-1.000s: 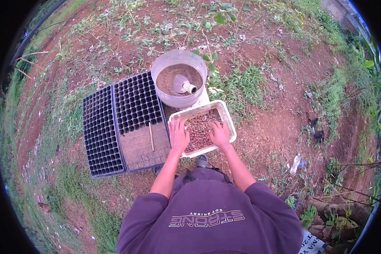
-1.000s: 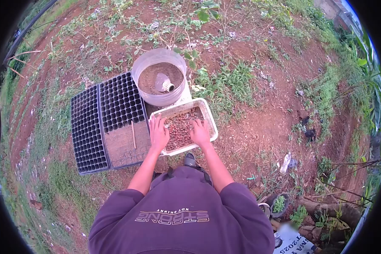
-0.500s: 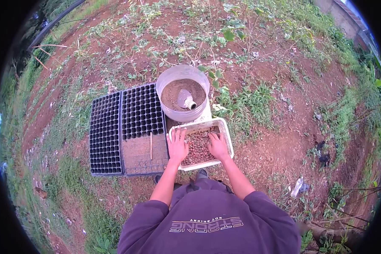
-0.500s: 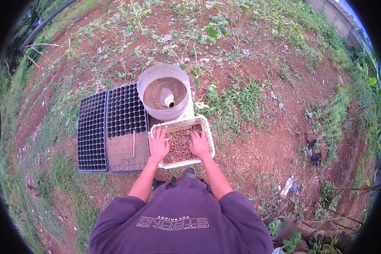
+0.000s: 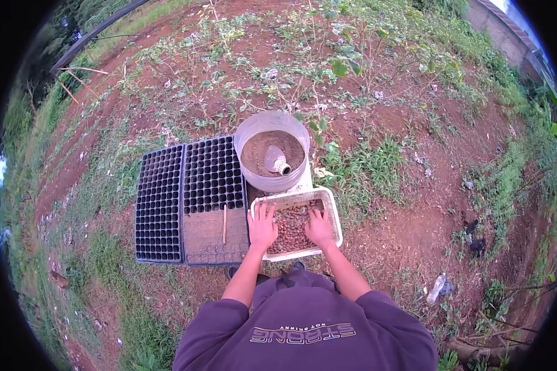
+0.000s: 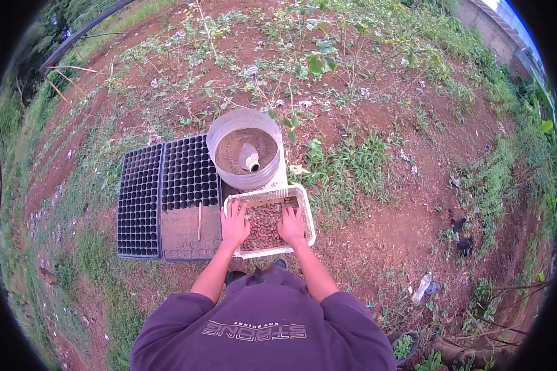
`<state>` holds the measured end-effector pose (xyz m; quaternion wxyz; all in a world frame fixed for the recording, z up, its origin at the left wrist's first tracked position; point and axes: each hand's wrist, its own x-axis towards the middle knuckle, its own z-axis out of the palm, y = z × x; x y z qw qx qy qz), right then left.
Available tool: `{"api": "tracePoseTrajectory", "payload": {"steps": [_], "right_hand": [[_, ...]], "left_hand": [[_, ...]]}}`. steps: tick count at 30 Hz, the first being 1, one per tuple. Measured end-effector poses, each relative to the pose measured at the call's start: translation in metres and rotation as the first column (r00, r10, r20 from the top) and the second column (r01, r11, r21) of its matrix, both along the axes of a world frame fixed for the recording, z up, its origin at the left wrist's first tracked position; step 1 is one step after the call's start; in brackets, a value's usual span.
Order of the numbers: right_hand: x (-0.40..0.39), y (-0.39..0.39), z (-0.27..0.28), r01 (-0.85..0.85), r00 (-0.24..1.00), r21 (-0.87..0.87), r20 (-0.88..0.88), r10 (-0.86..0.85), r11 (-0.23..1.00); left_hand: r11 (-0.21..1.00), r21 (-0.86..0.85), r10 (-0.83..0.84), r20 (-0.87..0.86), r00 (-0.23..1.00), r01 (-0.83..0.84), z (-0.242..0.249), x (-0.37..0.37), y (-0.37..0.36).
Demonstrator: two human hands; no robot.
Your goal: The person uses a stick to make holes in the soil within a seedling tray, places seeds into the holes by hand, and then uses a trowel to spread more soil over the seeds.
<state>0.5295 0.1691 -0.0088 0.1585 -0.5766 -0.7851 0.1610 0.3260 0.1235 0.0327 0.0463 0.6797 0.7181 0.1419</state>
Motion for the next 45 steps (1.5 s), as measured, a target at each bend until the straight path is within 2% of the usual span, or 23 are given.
{"api": "tracePoseTrajectory", "payload": {"steps": [11,14,16,22,29,35,45], "right_hand": [[0.000,0.000,0.016,-0.004,0.998,-0.064,-0.063,0.000,0.998],[0.001,-0.002,0.015,-0.025,0.987,-0.007,-0.161,0.024,1.000],[0.001,-0.003,0.012,0.008,0.956,0.131,-0.291,0.031,0.991],[0.002,-0.004,0.000,0.057,0.916,0.234,-0.398,0.043,0.971],[-0.001,-0.008,0.012,0.063,0.931,0.267,-0.363,0.040,0.962],[-0.006,-0.010,0.013,0.056,0.907,0.251,-0.418,0.056,0.966],[-0.018,-0.017,0.018,-0.014,0.914,0.253,-0.389,0.115,0.967]], "left_hand": [[1.000,-0.004,-0.008,-0.032,0.999,0.007,0.000,0.000,-0.001],[0.999,0.036,-0.006,-0.013,1.000,0.006,0.002,0.001,-0.001],[1.000,0.024,-0.001,-0.016,1.000,0.001,0.001,0.001,-0.001],[1.000,-0.006,0.004,-0.013,1.000,-0.004,0.000,0.000,-0.001],[1.000,0.010,0.005,0.008,1.000,-0.005,-0.003,-0.002,0.000],[0.998,0.053,0.010,0.043,0.999,-0.012,-0.003,-0.001,-0.001],[0.943,0.327,-0.031,0.269,0.963,-0.061,-0.005,-0.009,-0.009]]}}
